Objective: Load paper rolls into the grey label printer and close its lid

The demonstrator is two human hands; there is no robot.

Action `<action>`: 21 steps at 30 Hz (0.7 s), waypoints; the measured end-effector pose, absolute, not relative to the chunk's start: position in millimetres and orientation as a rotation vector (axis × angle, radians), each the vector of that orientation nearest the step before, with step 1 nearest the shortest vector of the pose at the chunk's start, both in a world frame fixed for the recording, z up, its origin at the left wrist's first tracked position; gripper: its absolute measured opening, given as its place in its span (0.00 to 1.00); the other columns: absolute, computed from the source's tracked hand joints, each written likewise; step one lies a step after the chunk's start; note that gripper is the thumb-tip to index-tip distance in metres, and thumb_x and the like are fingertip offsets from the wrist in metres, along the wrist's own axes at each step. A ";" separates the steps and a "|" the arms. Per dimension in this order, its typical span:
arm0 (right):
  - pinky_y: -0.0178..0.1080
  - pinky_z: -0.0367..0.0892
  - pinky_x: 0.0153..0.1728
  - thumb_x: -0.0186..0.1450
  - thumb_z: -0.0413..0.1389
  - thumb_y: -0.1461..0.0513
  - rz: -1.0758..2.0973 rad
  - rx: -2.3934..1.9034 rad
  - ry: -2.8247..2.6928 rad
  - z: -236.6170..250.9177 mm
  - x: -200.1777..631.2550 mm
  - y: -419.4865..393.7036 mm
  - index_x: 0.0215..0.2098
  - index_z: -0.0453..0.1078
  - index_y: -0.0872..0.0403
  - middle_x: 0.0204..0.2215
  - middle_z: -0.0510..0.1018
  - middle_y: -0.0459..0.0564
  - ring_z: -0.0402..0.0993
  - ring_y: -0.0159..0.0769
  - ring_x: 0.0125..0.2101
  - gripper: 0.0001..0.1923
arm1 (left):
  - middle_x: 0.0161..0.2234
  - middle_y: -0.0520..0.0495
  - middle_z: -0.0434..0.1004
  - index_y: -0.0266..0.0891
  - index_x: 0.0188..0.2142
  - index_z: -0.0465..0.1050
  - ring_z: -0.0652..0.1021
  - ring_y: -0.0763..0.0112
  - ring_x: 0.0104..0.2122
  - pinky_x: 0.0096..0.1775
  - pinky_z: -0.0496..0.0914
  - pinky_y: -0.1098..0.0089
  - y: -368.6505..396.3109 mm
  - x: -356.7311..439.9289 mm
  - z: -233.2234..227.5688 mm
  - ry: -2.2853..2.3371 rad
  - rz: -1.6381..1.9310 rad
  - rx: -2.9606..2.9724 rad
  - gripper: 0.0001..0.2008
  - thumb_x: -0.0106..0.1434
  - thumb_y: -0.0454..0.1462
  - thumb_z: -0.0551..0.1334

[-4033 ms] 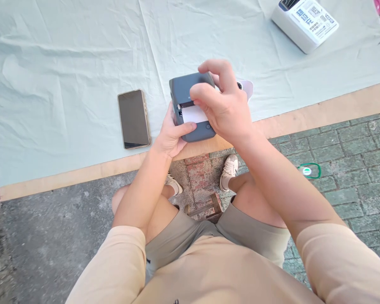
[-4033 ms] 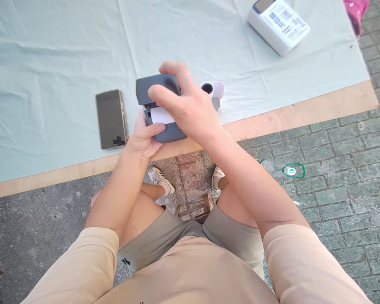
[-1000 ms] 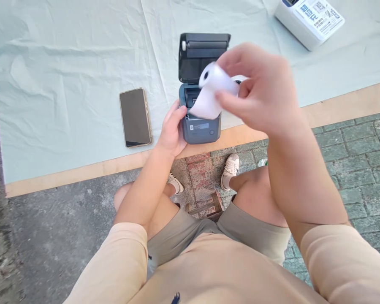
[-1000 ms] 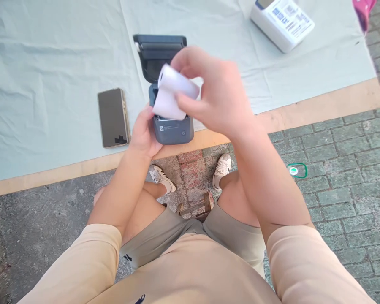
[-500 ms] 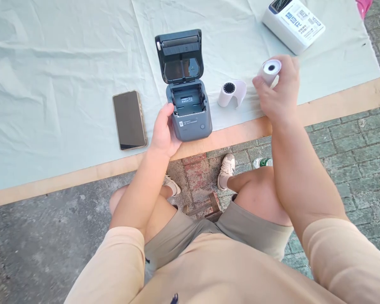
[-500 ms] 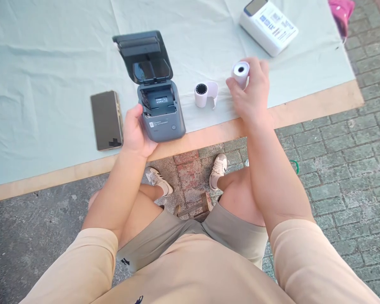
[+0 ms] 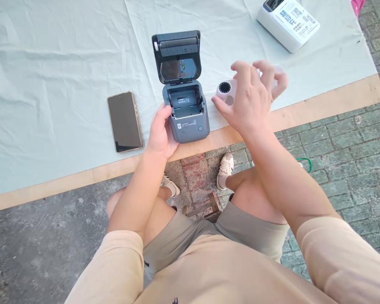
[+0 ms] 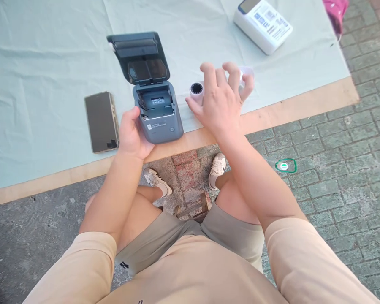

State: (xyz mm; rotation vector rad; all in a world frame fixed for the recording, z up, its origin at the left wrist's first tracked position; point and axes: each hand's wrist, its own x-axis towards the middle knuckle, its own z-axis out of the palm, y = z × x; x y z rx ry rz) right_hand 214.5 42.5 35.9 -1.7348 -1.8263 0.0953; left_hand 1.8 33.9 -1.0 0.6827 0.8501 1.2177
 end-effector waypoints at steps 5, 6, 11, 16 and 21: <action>0.73 0.48 0.70 0.63 0.62 0.60 0.252 -1.695 -1.755 33.3 208.4 52.7 0.54 0.65 0.43 0.48 0.83 0.56 0.73 0.61 0.58 0.22 | 0.51 0.44 0.90 0.45 0.44 0.79 0.79 0.48 0.69 0.62 0.82 0.57 32.7 2.3 -0.3 0.840 1.211 0.688 0.19 0.62 0.54 0.71; 0.70 0.54 0.68 0.63 0.62 0.59 0.299 -1.616 -1.709 33.1 209.4 54.3 0.56 0.63 0.43 0.47 0.82 0.56 0.75 0.59 0.56 0.25 | 0.51 0.44 0.90 0.45 0.44 0.78 0.79 0.48 0.69 0.62 0.82 0.57 32.5 2.7 -0.2 0.845 1.206 0.687 0.19 0.62 0.54 0.71; 0.52 0.77 0.47 0.62 0.57 0.48 0.733 -1.148 -1.347 33.7 214.8 63.9 0.55 0.59 0.39 0.55 0.79 0.53 0.79 0.50 0.53 0.25 | 0.53 0.43 0.90 0.45 0.45 0.78 0.79 0.48 0.70 0.61 0.81 0.57 32.3 3.5 -1.6 0.839 1.213 0.684 0.19 0.63 0.54 0.71; 0.51 0.80 0.52 0.69 0.45 0.54 0.868 -1.185 -1.476 50.0 196.3 52.9 0.67 0.59 0.35 0.66 0.76 0.47 0.77 0.46 0.65 0.28 | 0.52 0.42 0.89 0.45 0.47 0.78 0.81 0.47 0.67 0.60 0.82 0.57 31.0 3.2 -3.5 0.829 1.206 0.699 0.23 0.62 0.56 0.72; 0.57 0.71 0.65 0.65 0.53 0.64 0.542 -1.289 -2.042 74.8 167.8 37.6 0.56 0.70 0.38 0.58 0.84 0.47 0.80 0.51 0.61 0.24 | 0.46 0.47 0.88 0.45 0.45 0.77 0.83 0.51 0.64 0.58 0.81 0.61 27.7 6.7 -2.3 0.854 1.270 0.734 0.22 0.62 0.56 0.73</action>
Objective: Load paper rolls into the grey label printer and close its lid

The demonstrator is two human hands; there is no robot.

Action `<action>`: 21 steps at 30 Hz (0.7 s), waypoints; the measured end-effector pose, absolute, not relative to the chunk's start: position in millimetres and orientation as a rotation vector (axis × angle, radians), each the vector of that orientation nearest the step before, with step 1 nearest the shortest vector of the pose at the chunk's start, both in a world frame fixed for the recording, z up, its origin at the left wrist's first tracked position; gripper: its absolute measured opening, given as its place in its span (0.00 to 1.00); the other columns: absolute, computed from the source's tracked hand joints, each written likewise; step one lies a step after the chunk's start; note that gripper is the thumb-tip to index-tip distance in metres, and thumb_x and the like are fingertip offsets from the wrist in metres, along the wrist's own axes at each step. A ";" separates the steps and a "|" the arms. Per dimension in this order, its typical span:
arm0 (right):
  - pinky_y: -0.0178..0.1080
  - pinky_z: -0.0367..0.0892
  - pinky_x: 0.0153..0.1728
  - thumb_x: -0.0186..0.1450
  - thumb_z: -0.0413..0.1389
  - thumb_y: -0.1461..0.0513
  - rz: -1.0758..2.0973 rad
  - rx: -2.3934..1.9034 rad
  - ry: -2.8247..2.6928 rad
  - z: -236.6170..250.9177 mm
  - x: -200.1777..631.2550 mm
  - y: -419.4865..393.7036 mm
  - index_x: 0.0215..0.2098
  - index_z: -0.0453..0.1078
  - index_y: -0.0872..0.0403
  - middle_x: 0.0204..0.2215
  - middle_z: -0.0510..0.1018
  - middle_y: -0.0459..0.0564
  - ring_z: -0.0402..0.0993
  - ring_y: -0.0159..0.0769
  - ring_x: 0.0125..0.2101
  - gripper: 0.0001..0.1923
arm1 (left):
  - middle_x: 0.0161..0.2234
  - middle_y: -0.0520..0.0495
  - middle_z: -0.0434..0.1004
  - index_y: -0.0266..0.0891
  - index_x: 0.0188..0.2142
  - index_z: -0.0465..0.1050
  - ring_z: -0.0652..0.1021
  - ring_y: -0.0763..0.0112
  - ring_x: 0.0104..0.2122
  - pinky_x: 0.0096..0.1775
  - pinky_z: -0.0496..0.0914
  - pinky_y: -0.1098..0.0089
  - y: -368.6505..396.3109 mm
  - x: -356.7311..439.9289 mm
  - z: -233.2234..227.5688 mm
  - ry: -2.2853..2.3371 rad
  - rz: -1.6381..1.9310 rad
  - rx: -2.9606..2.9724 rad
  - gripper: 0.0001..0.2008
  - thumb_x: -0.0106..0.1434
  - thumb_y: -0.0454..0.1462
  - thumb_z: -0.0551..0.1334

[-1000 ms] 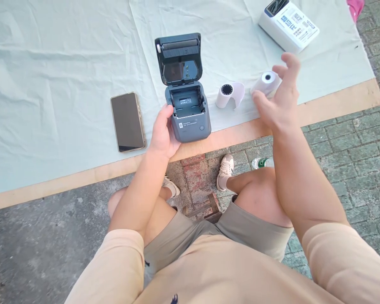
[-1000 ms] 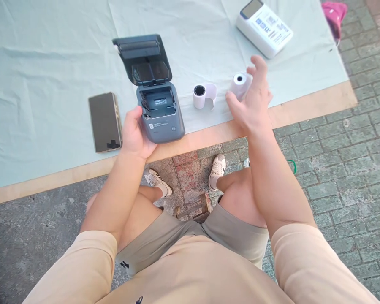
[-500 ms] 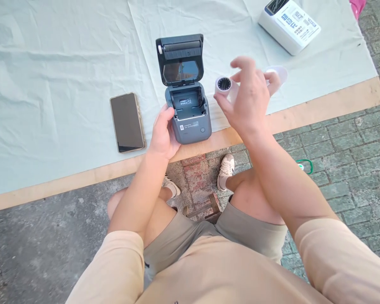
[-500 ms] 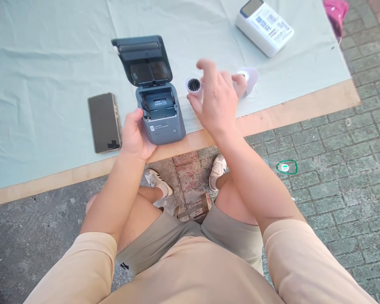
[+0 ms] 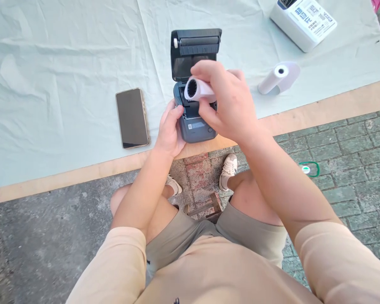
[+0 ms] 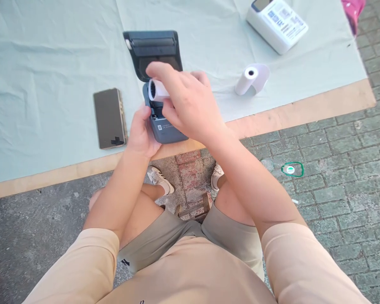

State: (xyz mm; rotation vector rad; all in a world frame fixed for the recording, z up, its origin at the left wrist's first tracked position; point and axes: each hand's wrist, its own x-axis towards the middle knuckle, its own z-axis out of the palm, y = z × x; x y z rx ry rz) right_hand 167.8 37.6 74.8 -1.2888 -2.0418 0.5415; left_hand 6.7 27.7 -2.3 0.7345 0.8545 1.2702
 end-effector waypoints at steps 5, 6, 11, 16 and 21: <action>0.63 0.67 0.60 0.63 0.54 0.66 0.412 -1.475 -2.242 81.5 163.7 42.8 0.47 0.69 0.40 0.44 0.87 0.47 0.82 0.57 0.50 0.17 | 0.42 0.48 0.86 0.45 0.46 0.77 0.85 0.53 0.59 0.54 0.82 0.62 25.0 8.9 0.0 0.879 1.261 0.752 0.20 0.63 0.54 0.73; 0.63 0.67 0.60 0.62 0.55 0.67 0.411 -1.482 -2.252 81.1 164.5 44.3 0.46 0.69 0.40 0.44 0.87 0.47 0.81 0.57 0.50 0.17 | 0.42 0.47 0.86 0.45 0.46 0.77 0.85 0.53 0.59 0.54 0.82 0.62 24.7 9.1 0.4 0.886 1.251 0.751 0.20 0.63 0.54 0.73; 0.60 0.68 0.56 0.67 0.53 0.67 0.367 -1.489 -2.242 74.9 167.5 50.1 0.40 0.73 0.41 0.49 0.85 0.48 0.81 0.54 0.51 0.13 | 0.45 0.45 0.85 0.44 0.45 0.75 0.81 0.48 0.66 0.61 0.81 0.57 26.1 9.0 2.1 0.891 1.251 0.705 0.22 0.63 0.56 0.73; 0.63 0.65 0.58 0.74 0.53 0.58 0.393 -1.346 -2.285 69.1 169.6 47.0 0.36 0.78 0.42 0.41 0.87 0.48 0.80 0.54 0.52 0.12 | 0.47 0.42 0.86 0.44 0.42 0.76 0.76 0.45 0.70 0.62 0.80 0.55 29.4 6.1 3.7 0.883 1.213 0.651 0.26 0.65 0.62 0.68; 0.64 0.64 0.59 0.76 0.54 0.53 0.443 -1.214 -2.304 67.0 172.7 40.9 0.38 0.82 0.42 0.43 0.88 0.49 0.79 0.55 0.55 0.15 | 0.44 0.45 0.87 0.44 0.43 0.77 0.82 0.49 0.64 0.59 0.81 0.60 28.2 1.6 2.2 0.874 1.199 0.701 0.22 0.58 0.53 0.76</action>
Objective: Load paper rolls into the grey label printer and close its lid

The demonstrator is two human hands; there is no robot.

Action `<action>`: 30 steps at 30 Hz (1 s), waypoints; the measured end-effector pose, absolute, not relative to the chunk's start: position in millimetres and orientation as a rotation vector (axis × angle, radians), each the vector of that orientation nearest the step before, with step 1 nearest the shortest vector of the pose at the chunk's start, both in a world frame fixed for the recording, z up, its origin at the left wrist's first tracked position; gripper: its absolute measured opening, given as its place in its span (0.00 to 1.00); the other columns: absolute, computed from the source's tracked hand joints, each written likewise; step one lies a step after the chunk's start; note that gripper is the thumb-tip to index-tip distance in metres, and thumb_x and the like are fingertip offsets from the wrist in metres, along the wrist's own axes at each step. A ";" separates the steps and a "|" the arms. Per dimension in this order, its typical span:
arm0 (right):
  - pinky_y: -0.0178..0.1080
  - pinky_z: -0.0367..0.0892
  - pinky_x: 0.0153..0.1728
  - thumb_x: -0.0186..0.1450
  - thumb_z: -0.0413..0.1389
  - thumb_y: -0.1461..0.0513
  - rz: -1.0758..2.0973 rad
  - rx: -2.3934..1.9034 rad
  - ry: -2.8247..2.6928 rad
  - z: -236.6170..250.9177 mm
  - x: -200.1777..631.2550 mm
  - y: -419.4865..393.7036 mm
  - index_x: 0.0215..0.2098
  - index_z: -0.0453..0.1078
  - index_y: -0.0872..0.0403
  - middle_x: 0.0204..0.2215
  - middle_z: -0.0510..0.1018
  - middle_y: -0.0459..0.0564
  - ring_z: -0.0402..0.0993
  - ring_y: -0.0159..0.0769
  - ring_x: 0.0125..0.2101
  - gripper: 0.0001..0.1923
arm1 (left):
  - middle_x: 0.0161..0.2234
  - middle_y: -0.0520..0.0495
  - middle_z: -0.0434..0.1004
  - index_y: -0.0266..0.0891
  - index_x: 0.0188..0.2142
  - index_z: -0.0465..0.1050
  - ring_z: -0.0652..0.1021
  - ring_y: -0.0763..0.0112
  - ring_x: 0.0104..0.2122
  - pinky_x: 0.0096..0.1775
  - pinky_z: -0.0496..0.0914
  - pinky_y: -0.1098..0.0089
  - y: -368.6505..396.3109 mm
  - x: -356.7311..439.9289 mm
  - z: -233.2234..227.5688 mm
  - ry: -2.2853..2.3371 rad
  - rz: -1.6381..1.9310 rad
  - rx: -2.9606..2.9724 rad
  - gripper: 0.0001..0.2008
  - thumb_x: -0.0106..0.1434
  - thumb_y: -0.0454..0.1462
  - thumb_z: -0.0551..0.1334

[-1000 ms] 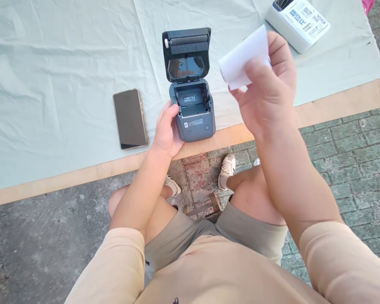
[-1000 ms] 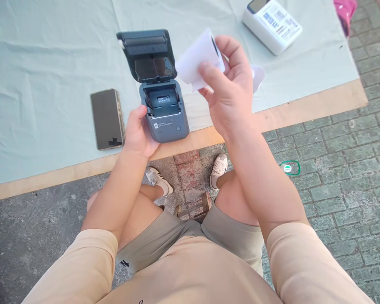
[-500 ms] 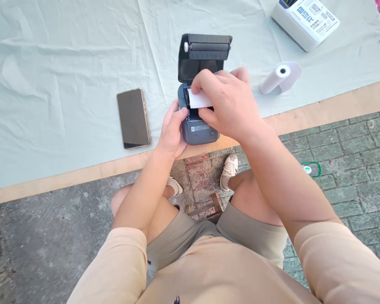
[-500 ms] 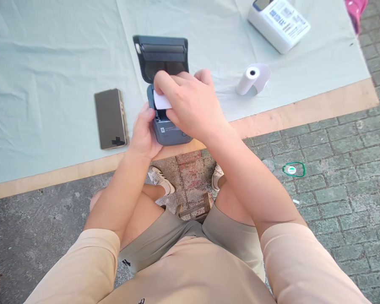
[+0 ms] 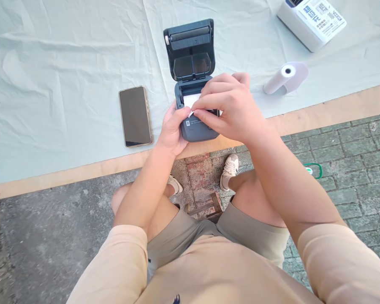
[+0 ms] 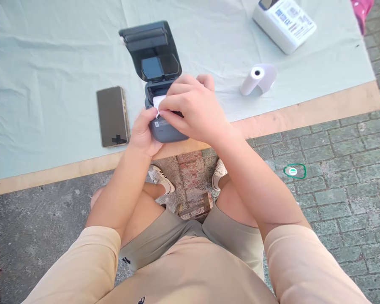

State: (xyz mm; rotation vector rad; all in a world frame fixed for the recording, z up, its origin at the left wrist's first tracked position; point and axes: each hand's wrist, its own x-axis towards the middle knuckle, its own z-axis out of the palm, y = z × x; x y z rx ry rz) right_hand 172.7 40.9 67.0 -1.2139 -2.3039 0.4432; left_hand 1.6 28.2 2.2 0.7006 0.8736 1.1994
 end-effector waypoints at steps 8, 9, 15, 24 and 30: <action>0.54 0.74 0.55 0.72 0.55 0.60 0.492 -1.207 -1.954 63.9 176.1 45.9 0.34 0.75 0.44 0.38 0.85 0.50 0.79 0.49 0.43 0.10 | 0.43 0.44 0.88 0.43 0.49 0.79 0.83 0.44 0.63 0.61 0.81 0.55 27.0 1.5 1.4 0.848 1.209 0.721 0.29 0.52 0.51 0.79; 0.54 0.75 0.54 0.72 0.55 0.60 0.497 -1.205 -1.934 62.1 176.7 47.1 0.33 0.75 0.44 0.38 0.85 0.51 0.79 0.50 0.43 0.10 | 0.43 0.44 0.88 0.43 0.48 0.79 0.83 0.44 0.63 0.62 0.82 0.54 27.4 1.3 1.0 0.842 1.206 0.728 0.28 0.52 0.52 0.79; 0.56 0.78 0.53 0.71 0.57 0.55 0.530 -1.124 -1.869 50.5 180.1 54.0 0.36 0.72 0.42 0.38 0.83 0.52 0.79 0.53 0.43 0.05 | 0.45 0.45 0.89 0.45 0.48 0.76 0.78 0.41 0.70 0.65 0.80 0.50 31.9 -2.7 -8.7 0.775 1.168 0.816 0.34 0.47 0.54 0.83; 0.54 0.79 0.48 0.65 0.56 0.57 0.549 -1.169 -1.667 63.6 179.8 47.0 0.47 0.66 0.39 0.53 0.82 0.49 0.78 0.51 0.53 0.12 | 0.58 0.42 0.86 0.46 0.55 0.73 0.72 0.38 0.75 0.67 0.78 0.45 31.6 -6.6 -18.2 0.716 1.124 0.898 0.38 0.48 0.52 0.82; 0.51 0.74 0.62 0.62 0.58 0.54 0.682 -0.918 -1.461 51.6 179.8 59.4 0.59 0.58 0.47 0.65 0.71 0.60 0.70 0.47 0.67 0.29 | 0.63 0.42 0.83 0.50 0.59 0.70 0.70 0.38 0.76 0.68 0.77 0.47 29.2 -8.5 -15.9 0.718 1.103 0.952 0.45 0.45 0.52 0.84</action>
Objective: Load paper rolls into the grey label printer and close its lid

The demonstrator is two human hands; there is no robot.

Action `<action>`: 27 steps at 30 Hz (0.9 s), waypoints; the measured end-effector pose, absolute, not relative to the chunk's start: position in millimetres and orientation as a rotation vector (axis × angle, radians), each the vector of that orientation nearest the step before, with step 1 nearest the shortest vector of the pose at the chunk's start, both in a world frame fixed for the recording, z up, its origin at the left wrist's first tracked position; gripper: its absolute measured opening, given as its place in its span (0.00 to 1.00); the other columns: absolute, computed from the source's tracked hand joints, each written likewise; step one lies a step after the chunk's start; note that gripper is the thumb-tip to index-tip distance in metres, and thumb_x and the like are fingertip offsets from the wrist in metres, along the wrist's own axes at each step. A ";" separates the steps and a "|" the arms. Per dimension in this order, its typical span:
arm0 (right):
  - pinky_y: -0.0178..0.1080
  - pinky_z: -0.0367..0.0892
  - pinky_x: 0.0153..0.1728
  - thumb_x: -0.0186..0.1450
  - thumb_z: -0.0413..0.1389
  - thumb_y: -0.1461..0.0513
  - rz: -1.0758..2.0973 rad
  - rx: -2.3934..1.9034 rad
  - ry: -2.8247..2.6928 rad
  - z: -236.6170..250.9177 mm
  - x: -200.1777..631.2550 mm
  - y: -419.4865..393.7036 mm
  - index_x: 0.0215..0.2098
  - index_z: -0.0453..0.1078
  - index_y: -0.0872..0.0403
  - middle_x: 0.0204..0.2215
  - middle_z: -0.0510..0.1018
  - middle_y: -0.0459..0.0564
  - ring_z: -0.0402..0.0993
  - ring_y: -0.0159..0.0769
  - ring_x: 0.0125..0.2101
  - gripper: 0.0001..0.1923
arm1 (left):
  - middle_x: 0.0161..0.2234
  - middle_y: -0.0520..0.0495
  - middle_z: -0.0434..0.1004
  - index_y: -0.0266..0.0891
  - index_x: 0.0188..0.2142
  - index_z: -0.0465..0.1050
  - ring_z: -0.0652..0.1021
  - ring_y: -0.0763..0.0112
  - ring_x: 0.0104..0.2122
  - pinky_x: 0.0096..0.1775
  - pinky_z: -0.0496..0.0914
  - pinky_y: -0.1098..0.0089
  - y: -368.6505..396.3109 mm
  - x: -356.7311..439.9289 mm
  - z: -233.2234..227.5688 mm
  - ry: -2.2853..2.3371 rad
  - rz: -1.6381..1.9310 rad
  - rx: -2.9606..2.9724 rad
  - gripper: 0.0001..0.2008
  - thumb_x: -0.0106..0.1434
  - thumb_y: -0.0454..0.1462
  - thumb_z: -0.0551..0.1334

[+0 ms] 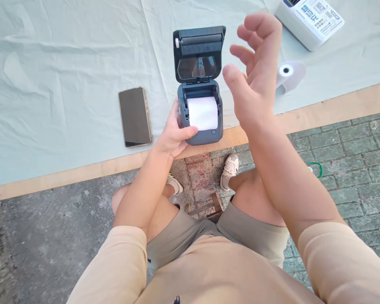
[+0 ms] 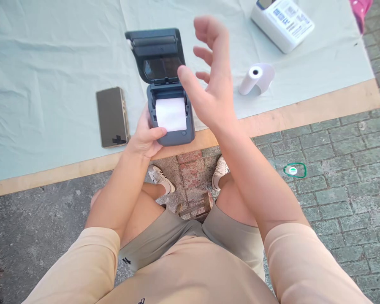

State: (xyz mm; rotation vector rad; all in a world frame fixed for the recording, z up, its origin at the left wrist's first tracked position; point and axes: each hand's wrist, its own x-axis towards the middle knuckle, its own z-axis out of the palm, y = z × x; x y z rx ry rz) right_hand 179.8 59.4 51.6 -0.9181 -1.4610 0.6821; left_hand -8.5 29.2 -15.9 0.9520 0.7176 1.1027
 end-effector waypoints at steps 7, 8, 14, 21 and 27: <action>0.46 0.80 0.54 0.69 0.59 0.47 1.169 -0.890 -1.315 53.2 173.7 59.2 0.62 0.55 0.47 0.49 0.76 0.49 0.80 0.42 0.48 0.30 | 0.72 0.47 0.73 0.66 0.76 0.49 0.67 0.42 0.78 0.69 0.75 0.48 25.9 -9.0 -12.9 0.717 1.078 0.959 0.70 0.41 0.50 0.87; 0.46 0.80 0.52 0.67 0.60 0.45 1.162 -0.928 -1.327 52.2 174.5 59.1 0.60 0.58 0.47 0.50 0.75 0.50 0.80 0.42 0.47 0.30 | 0.73 0.47 0.72 0.67 0.76 0.47 0.66 0.42 0.78 0.69 0.75 0.48 25.7 -9.1 -13.3 0.717 1.081 0.955 0.70 0.41 0.50 0.86; 0.45 0.81 0.48 0.63 0.67 0.46 1.485 -0.949 -1.416 47.4 184.2 58.3 0.57 0.66 0.40 0.53 0.79 0.46 0.81 0.43 0.47 0.28 | 0.76 0.47 0.68 0.69 0.76 0.51 0.70 0.38 0.75 0.67 0.77 0.46 28.9 -12.7 -18.3 0.707 1.054 0.959 0.68 0.42 0.51 0.86; 0.43 0.80 0.44 0.58 0.68 0.60 1.562 -1.061 -1.515 50.4 189.2 50.7 0.55 0.70 0.41 0.52 0.78 0.45 0.78 0.43 0.47 0.28 | 0.71 0.48 0.73 0.69 0.75 0.50 0.72 0.41 0.74 0.68 0.76 0.46 30.5 -15.0 -20.4 0.677 1.049 0.973 0.65 0.45 0.50 0.85; 0.41 0.83 0.41 0.61 0.75 0.42 1.610 -1.053 -1.377 38.2 190.4 50.0 0.62 0.66 0.40 0.43 0.80 0.44 0.83 0.42 0.46 0.38 | 0.60 0.46 0.84 0.52 0.56 0.71 0.74 0.43 0.73 0.65 0.79 0.48 27.6 -4.9 2.1 0.687 1.112 0.743 0.32 0.57 0.56 0.74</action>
